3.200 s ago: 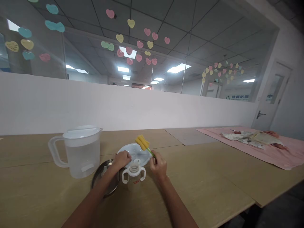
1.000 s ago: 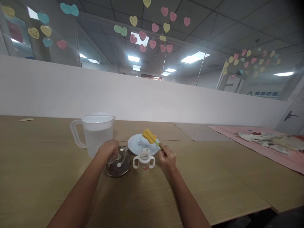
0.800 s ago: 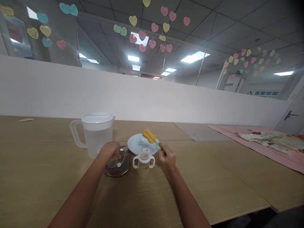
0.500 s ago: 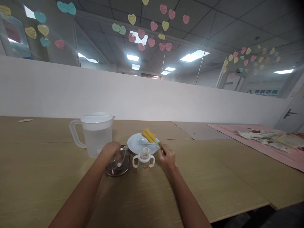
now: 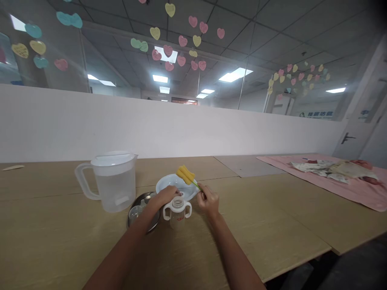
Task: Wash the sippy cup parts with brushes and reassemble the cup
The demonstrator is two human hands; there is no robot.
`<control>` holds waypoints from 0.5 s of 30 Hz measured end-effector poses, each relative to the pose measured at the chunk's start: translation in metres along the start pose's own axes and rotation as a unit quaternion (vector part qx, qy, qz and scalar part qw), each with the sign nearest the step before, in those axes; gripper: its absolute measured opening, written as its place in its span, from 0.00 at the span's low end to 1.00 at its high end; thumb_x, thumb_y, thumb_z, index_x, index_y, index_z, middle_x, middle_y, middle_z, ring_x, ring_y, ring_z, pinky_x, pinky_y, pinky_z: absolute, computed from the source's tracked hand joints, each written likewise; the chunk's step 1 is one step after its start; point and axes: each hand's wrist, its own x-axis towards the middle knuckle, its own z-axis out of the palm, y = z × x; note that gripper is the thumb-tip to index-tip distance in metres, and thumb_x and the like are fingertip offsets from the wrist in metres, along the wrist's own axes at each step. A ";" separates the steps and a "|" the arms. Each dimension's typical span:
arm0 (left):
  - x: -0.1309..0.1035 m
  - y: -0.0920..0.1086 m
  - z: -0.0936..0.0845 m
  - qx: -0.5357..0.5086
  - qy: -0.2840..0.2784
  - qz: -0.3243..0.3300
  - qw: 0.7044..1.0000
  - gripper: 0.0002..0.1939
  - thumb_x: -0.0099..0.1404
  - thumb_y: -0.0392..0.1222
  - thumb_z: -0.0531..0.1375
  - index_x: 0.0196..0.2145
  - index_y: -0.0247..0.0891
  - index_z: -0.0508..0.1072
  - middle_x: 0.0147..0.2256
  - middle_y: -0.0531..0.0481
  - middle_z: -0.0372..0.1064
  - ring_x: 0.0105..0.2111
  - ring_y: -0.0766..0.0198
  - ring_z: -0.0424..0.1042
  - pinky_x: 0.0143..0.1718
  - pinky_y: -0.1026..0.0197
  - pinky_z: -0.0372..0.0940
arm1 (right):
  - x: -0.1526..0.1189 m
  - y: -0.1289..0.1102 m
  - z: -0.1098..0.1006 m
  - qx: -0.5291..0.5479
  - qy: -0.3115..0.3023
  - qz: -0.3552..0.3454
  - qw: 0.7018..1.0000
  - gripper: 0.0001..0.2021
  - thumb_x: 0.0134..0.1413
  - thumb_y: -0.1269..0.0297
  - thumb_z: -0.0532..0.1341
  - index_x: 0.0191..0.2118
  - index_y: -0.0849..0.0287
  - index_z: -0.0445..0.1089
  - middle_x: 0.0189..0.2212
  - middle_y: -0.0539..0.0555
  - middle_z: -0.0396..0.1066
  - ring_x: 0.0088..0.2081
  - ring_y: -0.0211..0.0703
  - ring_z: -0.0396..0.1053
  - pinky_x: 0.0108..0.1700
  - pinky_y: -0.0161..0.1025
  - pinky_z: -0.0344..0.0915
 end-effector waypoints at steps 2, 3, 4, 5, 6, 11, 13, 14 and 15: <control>-0.001 -0.005 0.004 0.017 -0.001 -0.010 1.000 0.15 0.53 0.48 0.54 0.19 0.35 0.71 0.24 0.48 0.70 0.27 0.58 0.68 0.32 0.60 0.61 | 0.001 0.000 0.000 0.002 0.002 0.000 1.000 0.15 0.48 0.74 0.50 0.39 0.63 0.70 0.19 0.50 0.64 0.19 0.31 0.58 0.24 0.29 0.56; -0.001 -0.007 0.005 0.026 -0.001 -0.013 1.000 0.15 0.53 0.49 0.54 0.18 0.35 0.70 0.23 0.48 0.70 0.26 0.59 0.67 0.30 0.60 0.60 | 0.001 -0.001 0.000 0.003 0.002 0.000 1.000 0.15 0.48 0.74 0.50 0.38 0.64 0.70 0.19 0.50 0.64 0.19 0.32 0.58 0.24 0.29 0.56; -0.001 -0.008 0.005 0.033 0.000 -0.017 0.999 0.15 0.52 0.49 0.54 0.17 0.35 0.69 0.22 0.48 0.69 0.25 0.59 0.67 0.29 0.60 0.60 | 0.001 -0.001 -0.001 0.003 0.003 0.000 1.000 0.15 0.48 0.74 0.50 0.38 0.64 0.70 0.19 0.50 0.64 0.19 0.32 0.57 0.24 0.29 0.56; 0.000 -0.009 0.005 0.037 -0.001 -0.021 0.999 0.15 0.51 0.48 0.55 0.17 0.35 0.69 0.22 0.48 0.69 0.25 0.59 0.67 0.29 0.60 0.59 | 0.002 -0.002 -0.002 0.002 0.004 0.002 1.000 0.15 0.47 0.74 0.50 0.38 0.64 0.70 0.19 0.50 0.64 0.18 0.31 0.57 0.23 0.30 0.56; 0.001 -0.011 0.004 0.038 -0.004 -0.024 0.999 0.13 0.50 0.47 0.56 0.17 0.35 0.69 0.22 0.48 0.69 0.25 0.58 0.67 0.28 0.60 0.59 | 0.003 -0.002 -0.002 0.001 0.005 0.003 1.000 0.15 0.47 0.74 0.49 0.38 0.63 0.70 0.19 0.50 0.64 0.18 0.31 0.57 0.23 0.30 0.56; 0.003 -0.014 -0.011 0.015 -0.014 -0.044 0.999 0.06 0.42 0.41 0.59 0.20 0.35 0.71 0.25 0.47 0.72 0.28 0.56 0.70 0.28 0.61 0.61 | 0.004 -0.001 -0.004 -0.001 0.007 0.012 1.000 0.15 0.47 0.75 0.49 0.38 0.63 0.70 0.19 0.50 0.64 0.18 0.31 0.57 0.23 0.30 0.56; -0.001 -0.013 -0.023 -0.002 0.001 -0.045 0.999 0.12 0.43 0.42 0.59 0.27 0.34 0.72 0.30 0.46 0.72 0.32 0.56 0.70 0.31 0.61 0.63 | 0.002 -0.001 -0.003 -0.006 0.003 0.007 1.000 0.16 0.47 0.75 0.49 0.39 0.63 0.70 0.19 0.50 0.64 0.18 0.31 0.57 0.23 0.29 0.56; -0.004 -0.011 -0.030 -0.018 0.010 -0.038 0.999 0.15 0.45 0.44 0.59 0.32 0.34 0.71 0.34 0.45 0.72 0.35 0.57 0.70 0.33 0.61 0.64 | 0.001 -0.001 -0.002 -0.009 -0.003 -0.006 1.000 0.16 0.47 0.75 0.50 0.39 0.63 0.70 0.19 0.50 0.65 0.19 0.31 0.58 0.24 0.29 0.57; -0.007 -0.008 -0.037 -0.046 0.019 -0.025 0.998 0.19 0.46 0.45 0.58 0.37 0.34 0.69 0.37 0.45 0.71 0.37 0.58 0.70 0.35 0.61 0.64 | 0.000 -0.001 -0.001 -0.012 -0.011 -0.022 1.000 0.16 0.47 0.74 0.50 0.39 0.62 0.71 0.20 0.51 0.65 0.20 0.31 0.59 0.24 0.29 0.57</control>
